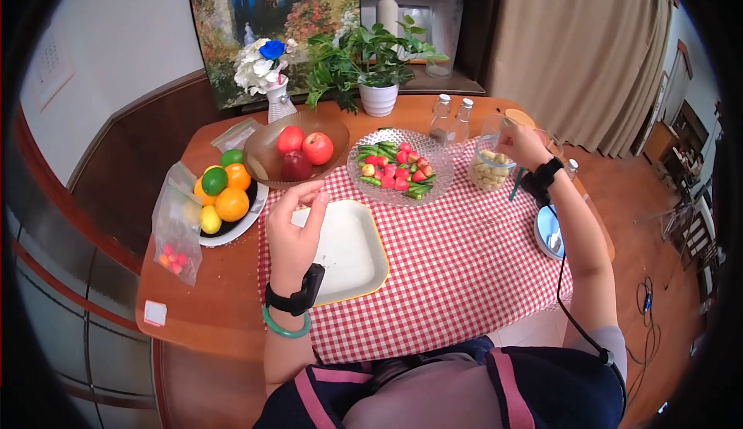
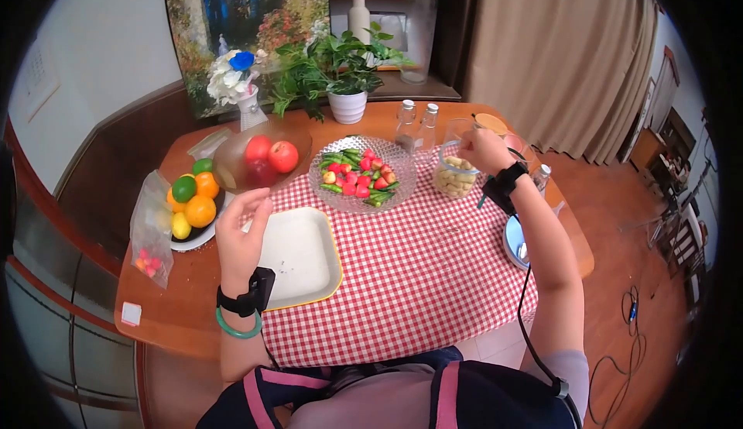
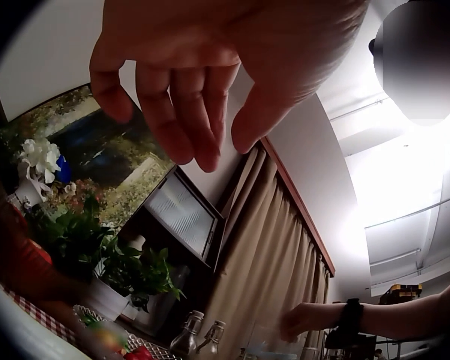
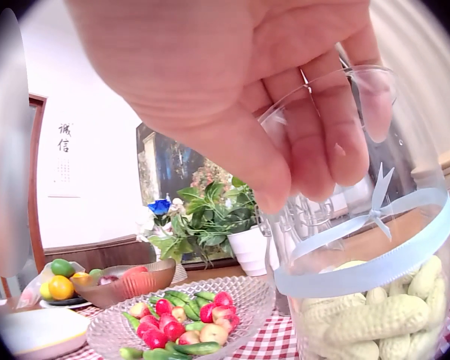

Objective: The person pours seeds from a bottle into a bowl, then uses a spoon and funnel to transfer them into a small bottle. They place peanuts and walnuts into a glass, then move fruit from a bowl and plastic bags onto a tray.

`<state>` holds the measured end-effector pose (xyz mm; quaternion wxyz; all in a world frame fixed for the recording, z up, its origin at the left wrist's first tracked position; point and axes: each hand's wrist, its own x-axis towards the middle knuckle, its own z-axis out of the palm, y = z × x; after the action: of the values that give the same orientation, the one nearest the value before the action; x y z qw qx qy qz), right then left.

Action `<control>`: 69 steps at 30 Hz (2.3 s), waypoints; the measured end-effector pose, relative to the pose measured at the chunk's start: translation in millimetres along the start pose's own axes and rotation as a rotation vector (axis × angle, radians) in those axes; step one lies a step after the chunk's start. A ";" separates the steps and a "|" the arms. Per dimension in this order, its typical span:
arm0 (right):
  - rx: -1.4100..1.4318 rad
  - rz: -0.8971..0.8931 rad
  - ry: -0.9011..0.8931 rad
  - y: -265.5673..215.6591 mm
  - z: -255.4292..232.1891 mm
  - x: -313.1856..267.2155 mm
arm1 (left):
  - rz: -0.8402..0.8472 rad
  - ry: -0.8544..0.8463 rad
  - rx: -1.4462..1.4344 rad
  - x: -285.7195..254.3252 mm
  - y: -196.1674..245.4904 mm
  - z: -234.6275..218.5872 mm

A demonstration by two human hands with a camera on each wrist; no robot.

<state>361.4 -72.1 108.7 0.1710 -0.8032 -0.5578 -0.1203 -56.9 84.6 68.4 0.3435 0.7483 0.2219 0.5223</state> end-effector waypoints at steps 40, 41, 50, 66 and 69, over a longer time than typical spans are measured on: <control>0.819 0.103 0.144 -83.9 54.6 -16.4 | -0.098 0.030 -0.025 -7.4 -24.1 6.3; 0.841 0.109 0.141 -82.9 64.3 -19.7 | -0.096 0.043 -0.024 -7.7 -23.7 6.8; 1.268 0.358 0.102 -76.3 133.7 -36.7 | -0.118 -0.006 0.029 -7.2 -22.1 9.2; 1.253 0.321 0.281 -95.7 149.8 -51.4 | -0.176 -0.044 0.024 -6.5 -43.0 4.2; 1.238 0.250 0.260 -114.8 140.1 -57.5 | -0.151 -0.048 0.098 -6.4 -45.6 -0.1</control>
<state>234.1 -27.3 -25.1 0.6817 -0.5938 -0.4009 0.1481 -58.0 110.5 30.5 0.3499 0.7577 0.2948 0.4653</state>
